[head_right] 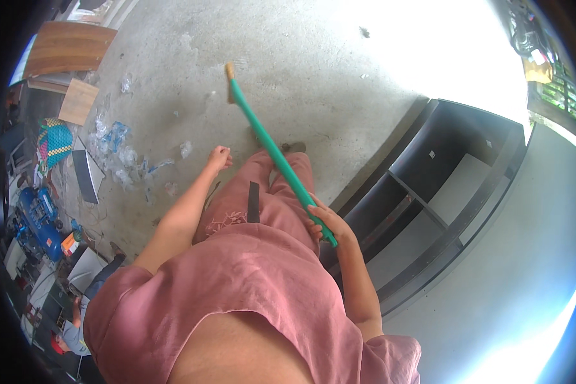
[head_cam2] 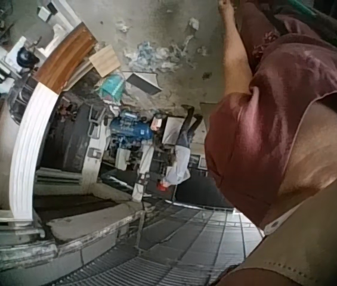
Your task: The person sweeps the floor using a broom, walks around while sweeping debris, and finishes by standing up and showing their hands.
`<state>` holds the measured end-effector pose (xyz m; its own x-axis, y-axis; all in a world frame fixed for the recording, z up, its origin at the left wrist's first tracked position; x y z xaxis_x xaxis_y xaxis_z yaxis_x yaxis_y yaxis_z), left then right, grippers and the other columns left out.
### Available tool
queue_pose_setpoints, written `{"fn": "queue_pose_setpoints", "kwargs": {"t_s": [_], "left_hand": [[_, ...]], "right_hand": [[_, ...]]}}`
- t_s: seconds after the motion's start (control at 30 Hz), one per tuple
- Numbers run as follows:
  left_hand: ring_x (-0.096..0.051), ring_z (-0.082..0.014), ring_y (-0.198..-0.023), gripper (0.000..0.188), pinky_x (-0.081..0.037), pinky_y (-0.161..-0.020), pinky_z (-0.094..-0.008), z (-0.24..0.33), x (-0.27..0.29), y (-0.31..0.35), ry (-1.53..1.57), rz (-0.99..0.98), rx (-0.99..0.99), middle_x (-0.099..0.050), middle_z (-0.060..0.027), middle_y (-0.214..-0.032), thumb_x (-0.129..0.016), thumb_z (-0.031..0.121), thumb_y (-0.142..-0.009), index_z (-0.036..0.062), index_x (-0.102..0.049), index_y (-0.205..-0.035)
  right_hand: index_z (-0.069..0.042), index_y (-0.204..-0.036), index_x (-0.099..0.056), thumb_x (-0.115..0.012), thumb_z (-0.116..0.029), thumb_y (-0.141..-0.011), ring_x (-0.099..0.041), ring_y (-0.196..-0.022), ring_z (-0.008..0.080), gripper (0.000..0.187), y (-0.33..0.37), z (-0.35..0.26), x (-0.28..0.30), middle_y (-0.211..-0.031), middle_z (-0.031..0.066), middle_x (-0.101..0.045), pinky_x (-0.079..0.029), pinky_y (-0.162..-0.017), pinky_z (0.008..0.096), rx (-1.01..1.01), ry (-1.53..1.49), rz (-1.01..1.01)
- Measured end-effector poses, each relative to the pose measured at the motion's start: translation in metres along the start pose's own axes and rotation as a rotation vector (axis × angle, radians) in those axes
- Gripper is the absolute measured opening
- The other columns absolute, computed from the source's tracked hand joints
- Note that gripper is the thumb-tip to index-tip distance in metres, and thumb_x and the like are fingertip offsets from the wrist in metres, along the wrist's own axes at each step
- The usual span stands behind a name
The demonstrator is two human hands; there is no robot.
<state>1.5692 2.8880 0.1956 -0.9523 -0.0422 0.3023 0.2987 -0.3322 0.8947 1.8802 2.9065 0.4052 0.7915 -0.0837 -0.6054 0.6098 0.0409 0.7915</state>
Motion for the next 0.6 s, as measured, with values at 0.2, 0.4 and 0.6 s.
{"fn": "queue_pose_setpoints", "kwargs": {"t_s": [0.2, 0.4, 0.6], "left_hand": [[-0.056, -0.0147, -0.061, 0.026, -0.046, -0.054, -0.0259, 0.031, -0.008, -0.011, -0.021, -0.038, -0.005, -0.057, -0.0072, -0.078, -0.042, 0.023, -0.084, 0.0023, -0.048, -0.098], [-0.056, -0.0139, -0.057, 0.025, -0.046, -0.05, -0.0253, 0.092, -0.033, -0.008, 0.057, -0.055, -0.052, -0.057, -0.0065, -0.074, -0.044, 0.023, -0.083, 0.0032, -0.049, -0.096], [-0.056, -0.0132, -0.055, 0.022, -0.045, -0.048, -0.025, 0.147, -0.055, -0.027, 0.047, -0.089, -0.078, -0.057, -0.0056, -0.072, -0.045, 0.024, -0.083, 0.0042, -0.049, -0.092]], "right_hand": [[-0.023, -0.131, -0.016, -0.047, -0.022, -0.081, -0.039, -0.043, 0.0058, 0.059, 0.049, -0.073, 0.075, -0.061, 0.0025, -0.042, -0.035, -0.037, 0.0198, 0.259, 0.217, 0.512], [-0.014, -0.096, -0.033, -0.046, -0.018, -0.081, -0.04, -0.042, 0.0077, 0.02, 0.015, -0.198, 0.211, -0.058, 0.0038, -0.041, -0.037, -0.035, 0.0208, 0.537, 0.013, 0.617], [-0.009, -0.119, -0.024, -0.046, -0.016, -0.08, -0.047, -0.043, 0.0186, 0.045, -0.045, -0.247, 0.192, -0.057, 0.009, -0.046, -0.039, -0.033, 0.0315, 0.293, 0.534, 0.767]]}}
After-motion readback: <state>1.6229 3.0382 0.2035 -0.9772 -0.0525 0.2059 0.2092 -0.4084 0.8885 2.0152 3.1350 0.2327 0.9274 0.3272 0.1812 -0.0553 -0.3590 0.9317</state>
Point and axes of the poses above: each hand's wrist, its own y-axis away from the middle knuckle, its own x-axis out of the back of the hand, z = x × y, the point moved 7 cm from there along -y, towards the middle knuckle
